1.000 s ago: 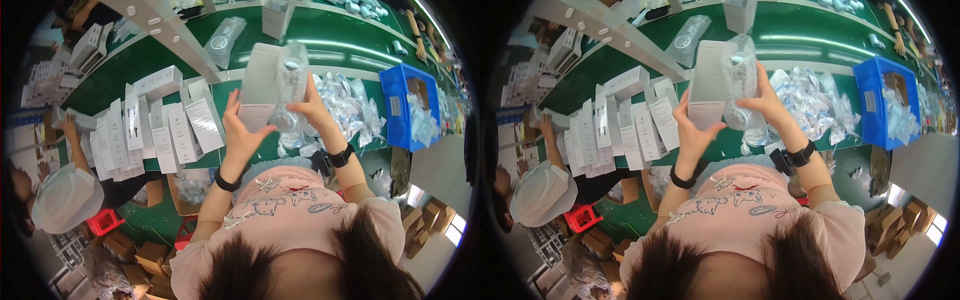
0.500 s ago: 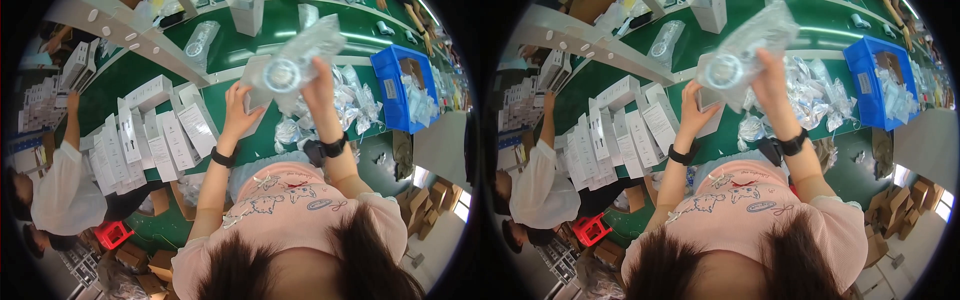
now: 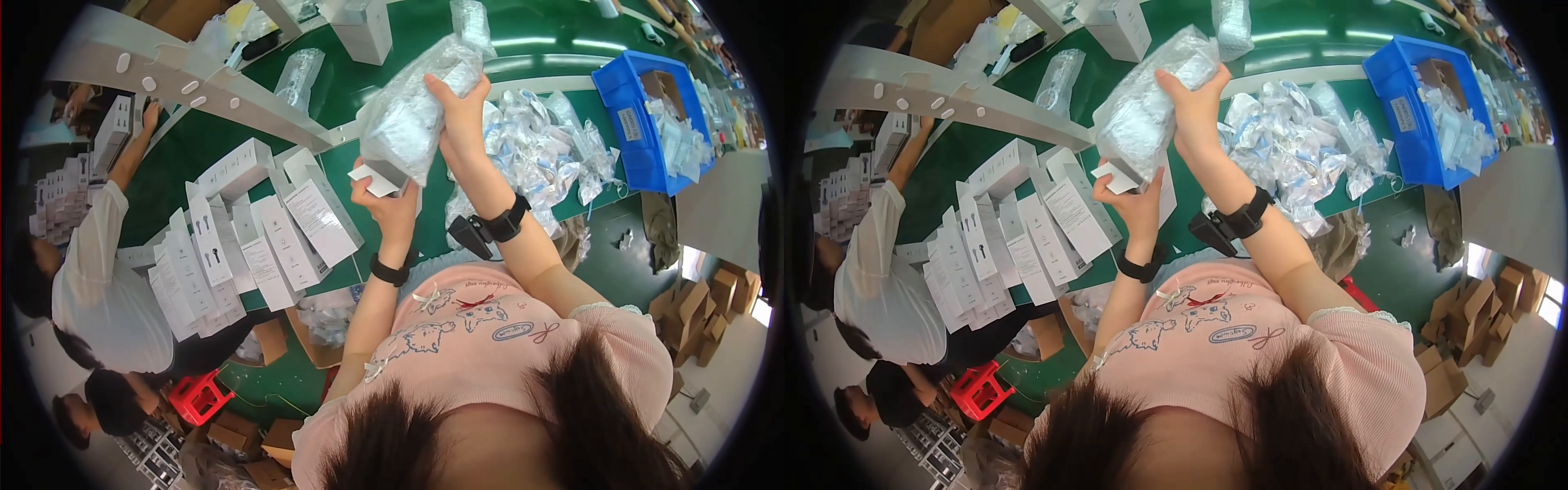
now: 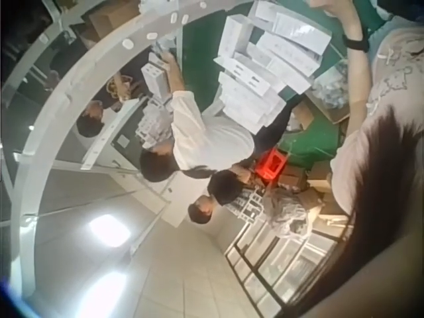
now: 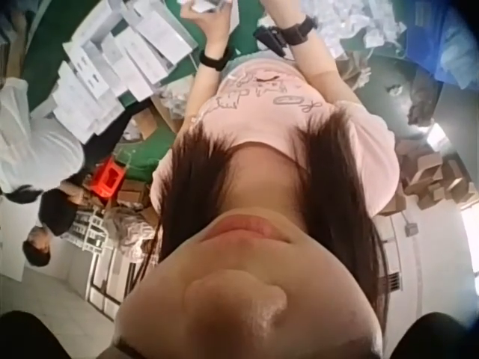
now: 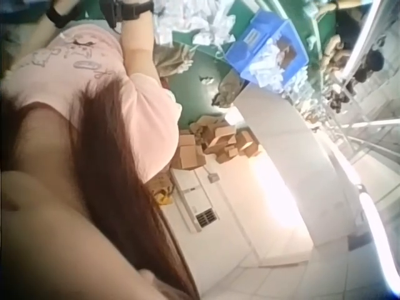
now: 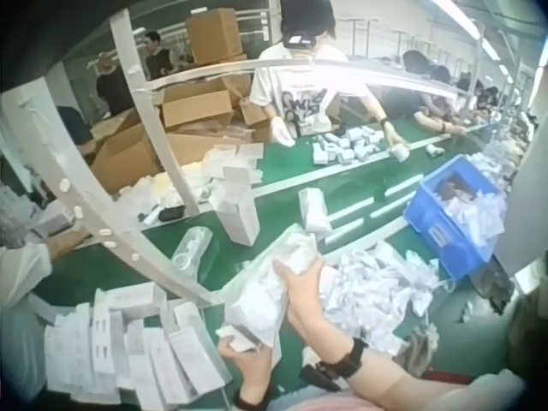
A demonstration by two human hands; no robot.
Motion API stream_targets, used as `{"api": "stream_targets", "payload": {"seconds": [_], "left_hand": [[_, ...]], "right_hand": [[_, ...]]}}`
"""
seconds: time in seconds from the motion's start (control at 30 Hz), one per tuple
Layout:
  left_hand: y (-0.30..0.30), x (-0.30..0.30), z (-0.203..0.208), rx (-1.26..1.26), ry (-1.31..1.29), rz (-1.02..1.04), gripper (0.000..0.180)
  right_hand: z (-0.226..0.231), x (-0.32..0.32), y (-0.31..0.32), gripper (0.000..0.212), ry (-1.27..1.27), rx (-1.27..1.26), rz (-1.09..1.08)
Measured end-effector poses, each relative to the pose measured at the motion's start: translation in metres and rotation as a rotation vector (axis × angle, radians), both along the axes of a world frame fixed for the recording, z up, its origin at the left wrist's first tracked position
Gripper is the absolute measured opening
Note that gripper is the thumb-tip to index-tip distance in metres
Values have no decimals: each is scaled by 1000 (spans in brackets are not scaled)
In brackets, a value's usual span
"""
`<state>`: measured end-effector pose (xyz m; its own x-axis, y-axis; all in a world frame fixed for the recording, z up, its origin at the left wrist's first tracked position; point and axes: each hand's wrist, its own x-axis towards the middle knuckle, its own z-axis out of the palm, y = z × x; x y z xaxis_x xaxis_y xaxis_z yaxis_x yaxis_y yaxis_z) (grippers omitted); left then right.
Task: The person packages items by placing a manual and a bubble-wrapped device into a white box before setting it aside. They repeat this process multiple times, occasionally moving small white bags on the table.
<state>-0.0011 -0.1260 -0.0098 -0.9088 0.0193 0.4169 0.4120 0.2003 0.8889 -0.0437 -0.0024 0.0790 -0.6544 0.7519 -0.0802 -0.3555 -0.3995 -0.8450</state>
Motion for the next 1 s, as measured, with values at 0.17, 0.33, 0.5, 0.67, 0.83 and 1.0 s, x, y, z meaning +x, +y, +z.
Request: {"api": "stream_targets", "payload": {"seconds": [0.17, 0.33, 0.5, 0.67, 0.83, 1.0], "left_hand": [[1, 0, 0, 29, 5, 75, 71], [7, 3, -2, 39, 40, 67, 72], [8, -15, 7, 137, 121, 44, 72], [-23, -31, -11, 34, 151, -2, 72], [-44, -22, -6, -45, 40, -158, 73], [-40, -33, 43, -180, -23, -241, 48]], "right_hand": [[-15, 2, -19, 78, -121, 220, -94], [-29, 6, -34, 66, 21, 1218, -280], [-33, 35, -18, 51, -142, 1522, 218], [-75, 53, 34, 38, -97, 714, 162], [-123, 38, 74, 41, -818, 1530, 688], [-137, 46, 86, 34, -392, 1849, 561]]}}
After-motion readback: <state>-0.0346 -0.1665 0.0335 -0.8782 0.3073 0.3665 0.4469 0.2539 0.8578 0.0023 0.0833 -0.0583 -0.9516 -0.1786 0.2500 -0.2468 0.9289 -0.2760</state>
